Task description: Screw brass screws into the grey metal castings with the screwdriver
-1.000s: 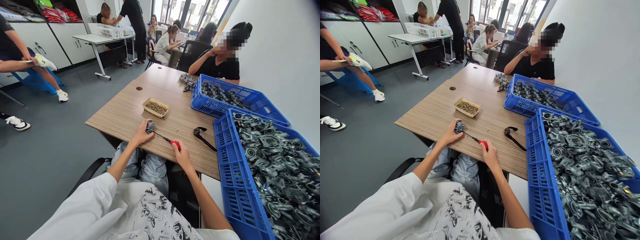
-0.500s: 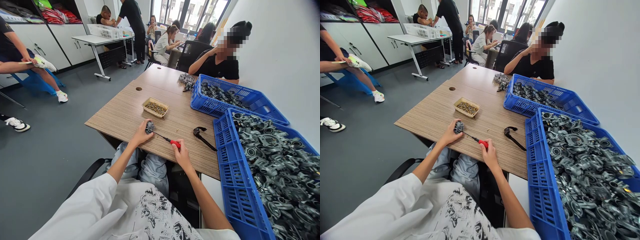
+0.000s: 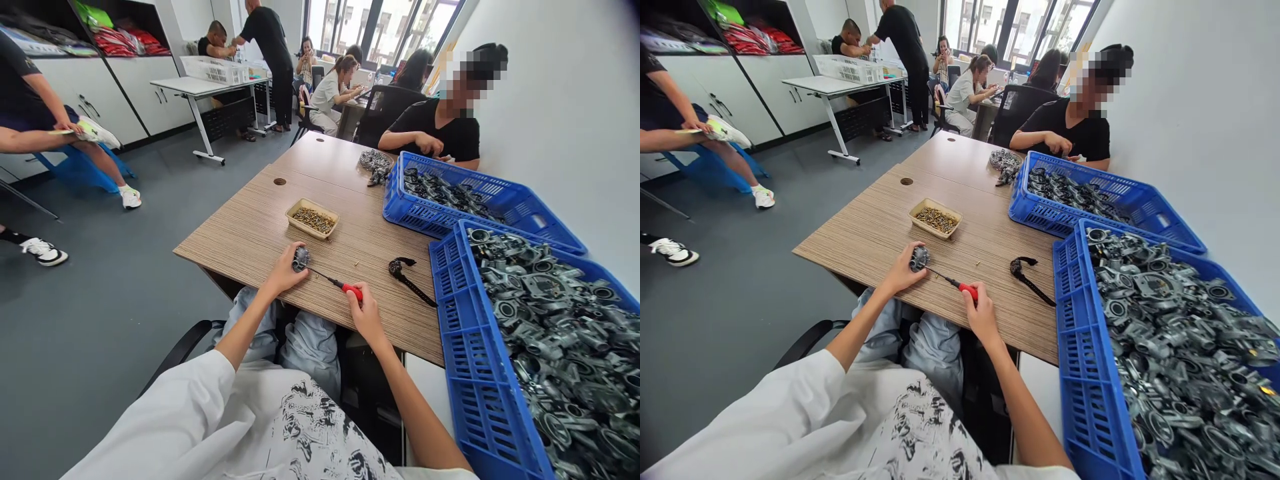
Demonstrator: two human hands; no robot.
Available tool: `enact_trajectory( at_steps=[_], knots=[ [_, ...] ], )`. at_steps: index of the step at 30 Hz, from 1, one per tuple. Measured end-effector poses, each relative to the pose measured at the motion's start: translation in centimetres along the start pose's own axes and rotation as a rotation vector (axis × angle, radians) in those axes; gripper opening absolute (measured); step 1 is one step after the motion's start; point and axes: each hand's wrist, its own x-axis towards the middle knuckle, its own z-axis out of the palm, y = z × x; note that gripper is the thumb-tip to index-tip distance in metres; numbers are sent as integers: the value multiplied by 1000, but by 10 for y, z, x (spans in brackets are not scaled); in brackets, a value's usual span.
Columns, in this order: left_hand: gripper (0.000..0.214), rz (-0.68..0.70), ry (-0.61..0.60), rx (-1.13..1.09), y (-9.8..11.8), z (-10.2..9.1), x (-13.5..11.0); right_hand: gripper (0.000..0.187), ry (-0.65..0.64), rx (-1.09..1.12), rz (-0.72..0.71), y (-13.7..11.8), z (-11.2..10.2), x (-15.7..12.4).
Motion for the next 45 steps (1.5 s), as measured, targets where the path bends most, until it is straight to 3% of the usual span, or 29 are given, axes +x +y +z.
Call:
enact_trajectory(
  at_steps=[15,32,45],
  knots=[
    [66,-12,0,10,5,-4,0,21,-14,22,-29,-1,0,-2],
    [64,-14,5,14,9,-5,0,25,-59,56,-4,5,1,-5],
    [64,-29,10,12,7,-3,0,23,-6,29,-14,6,3,-1]
  ],
)
